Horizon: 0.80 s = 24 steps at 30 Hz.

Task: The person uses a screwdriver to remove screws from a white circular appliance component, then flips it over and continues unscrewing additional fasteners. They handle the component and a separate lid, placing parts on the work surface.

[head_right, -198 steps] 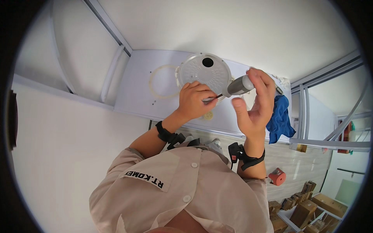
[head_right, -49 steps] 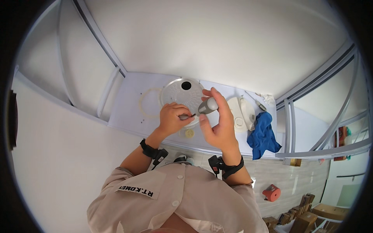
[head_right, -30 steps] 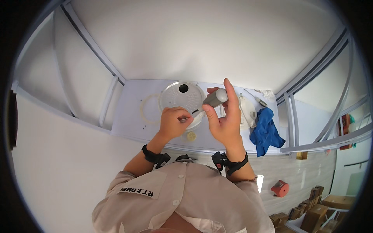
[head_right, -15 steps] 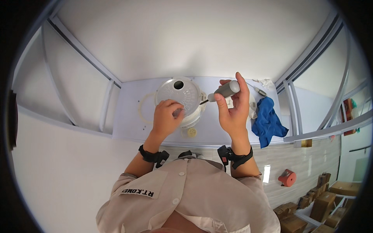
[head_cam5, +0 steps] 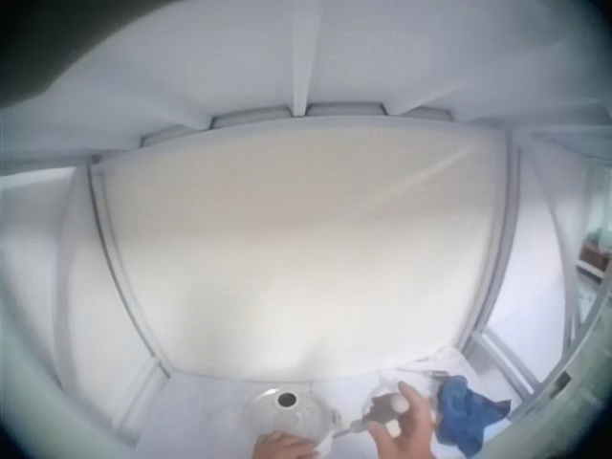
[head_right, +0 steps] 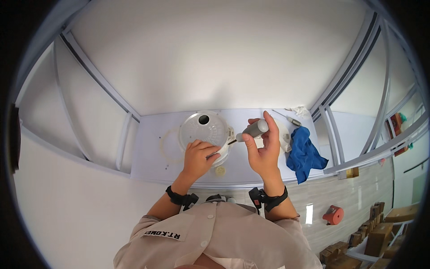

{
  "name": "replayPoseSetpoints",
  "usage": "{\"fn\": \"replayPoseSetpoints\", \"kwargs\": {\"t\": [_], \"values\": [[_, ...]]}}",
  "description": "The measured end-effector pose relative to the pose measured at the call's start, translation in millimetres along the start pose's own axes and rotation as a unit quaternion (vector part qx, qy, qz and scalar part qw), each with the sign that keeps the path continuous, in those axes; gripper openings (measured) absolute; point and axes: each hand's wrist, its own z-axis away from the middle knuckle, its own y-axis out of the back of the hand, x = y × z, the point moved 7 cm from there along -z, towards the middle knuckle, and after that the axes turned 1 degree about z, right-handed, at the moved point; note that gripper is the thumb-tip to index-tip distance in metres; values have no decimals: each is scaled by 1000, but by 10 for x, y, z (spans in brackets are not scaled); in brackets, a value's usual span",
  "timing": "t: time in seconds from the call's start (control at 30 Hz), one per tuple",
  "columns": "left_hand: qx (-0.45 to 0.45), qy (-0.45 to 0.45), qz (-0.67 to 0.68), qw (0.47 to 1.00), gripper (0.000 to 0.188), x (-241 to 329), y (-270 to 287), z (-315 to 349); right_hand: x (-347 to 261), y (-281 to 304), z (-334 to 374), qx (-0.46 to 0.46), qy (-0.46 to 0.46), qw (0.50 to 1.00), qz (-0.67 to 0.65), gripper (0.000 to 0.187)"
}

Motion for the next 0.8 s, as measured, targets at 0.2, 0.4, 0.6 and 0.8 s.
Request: {"fn": "replayPoseSetpoints", "kwargs": {"t": [0.2,0.4,0.6,0.8], "values": [[-49,11,49,998,19,-93,85,118,-63,49,3,0,13,1000,-1,77],[-78,-22,34,996,21,-56,354,218,-68,47,47,-1,30,1000,-10,79],[-61,-33,29,997,21,-45,419,273,-98,-32,47,-21,44,999,-23,78],[-1,-47,19,999,20,171,433,137,8,-88,146,-26,19,999,-24,78]]}}
